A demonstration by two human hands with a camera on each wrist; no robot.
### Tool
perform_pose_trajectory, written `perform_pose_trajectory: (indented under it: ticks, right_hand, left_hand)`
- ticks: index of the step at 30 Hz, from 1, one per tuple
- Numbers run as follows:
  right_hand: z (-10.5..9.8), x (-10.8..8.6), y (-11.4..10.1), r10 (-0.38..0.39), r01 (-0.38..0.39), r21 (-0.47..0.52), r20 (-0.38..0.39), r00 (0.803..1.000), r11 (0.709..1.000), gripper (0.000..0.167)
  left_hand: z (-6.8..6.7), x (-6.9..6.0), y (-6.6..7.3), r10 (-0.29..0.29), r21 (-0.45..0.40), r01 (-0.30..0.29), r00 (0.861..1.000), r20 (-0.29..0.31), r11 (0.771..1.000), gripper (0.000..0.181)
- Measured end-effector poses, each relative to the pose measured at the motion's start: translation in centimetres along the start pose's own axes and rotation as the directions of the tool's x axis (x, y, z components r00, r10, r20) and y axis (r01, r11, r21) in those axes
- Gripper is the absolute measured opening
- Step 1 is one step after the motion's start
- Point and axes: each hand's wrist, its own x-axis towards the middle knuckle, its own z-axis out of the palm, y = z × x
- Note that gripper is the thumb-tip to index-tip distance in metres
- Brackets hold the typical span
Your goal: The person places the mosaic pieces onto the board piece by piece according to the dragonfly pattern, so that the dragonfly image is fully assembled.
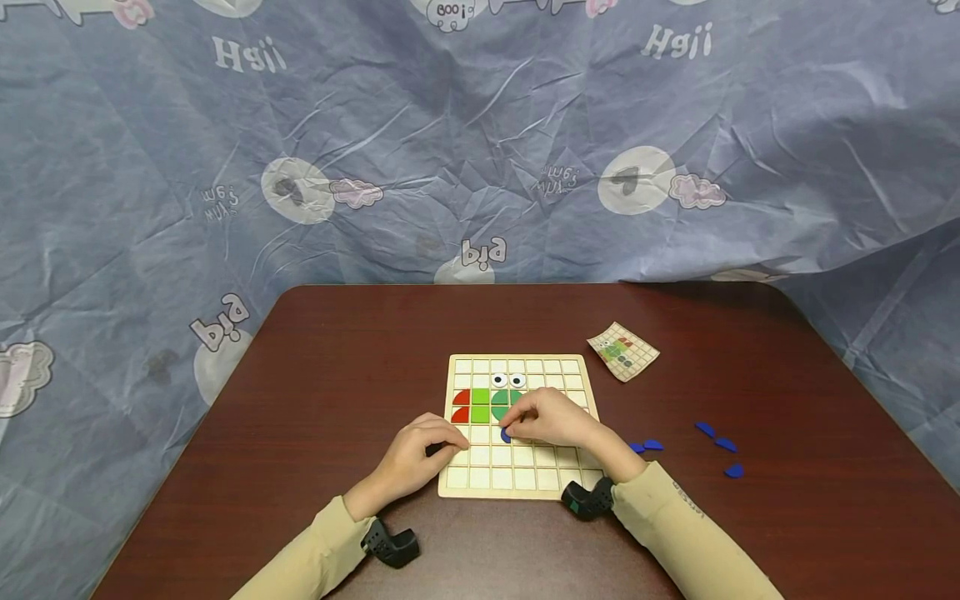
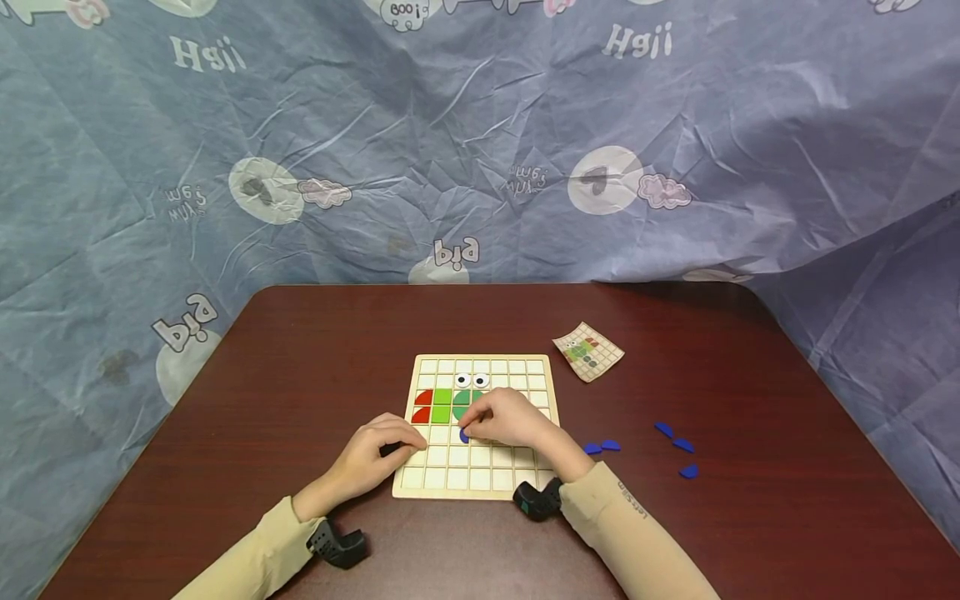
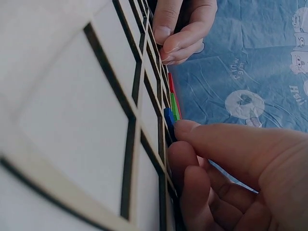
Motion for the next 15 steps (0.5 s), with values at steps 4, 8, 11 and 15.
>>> perform_pose_trajectory:
  ticks: [4,8,11,15]
  right_hand:
    - [-0.1,-0.1,-0.1,-0.012,0.012,0.001,0.009,1.0,1.0,0.012]
    - [-0.6,-0.6,-0.3,-0.024,0.024,0.017,0.001,1.0,1.0,0.012]
    - [-1.1,-1.1,-0.3,-0.014,0.014,0.042,-0.018,1.0,0.999,0.013]
    - [-1.9,-2.1,0.0,0.004,-0.001,0.075,-0.028,1.0,0.997,0.016]
  left_hand:
    - [0.0,0.0,0.0,0.003,0.001,-0.003,1.0,-0.004,1.0,0.016]
    - [0.0,0.0,0.0,0.002,-0.001,-0.002,1.0,-0.003,1.0,0.016]
    - [0.0,0.0,0.1,-0.001,-0.002,0.001,1.0,0.0,1.0,0.016]
    - [0.0,0.0,0.1,0.003,-0.003,-0.003,1.0,0.0,1.0,0.016]
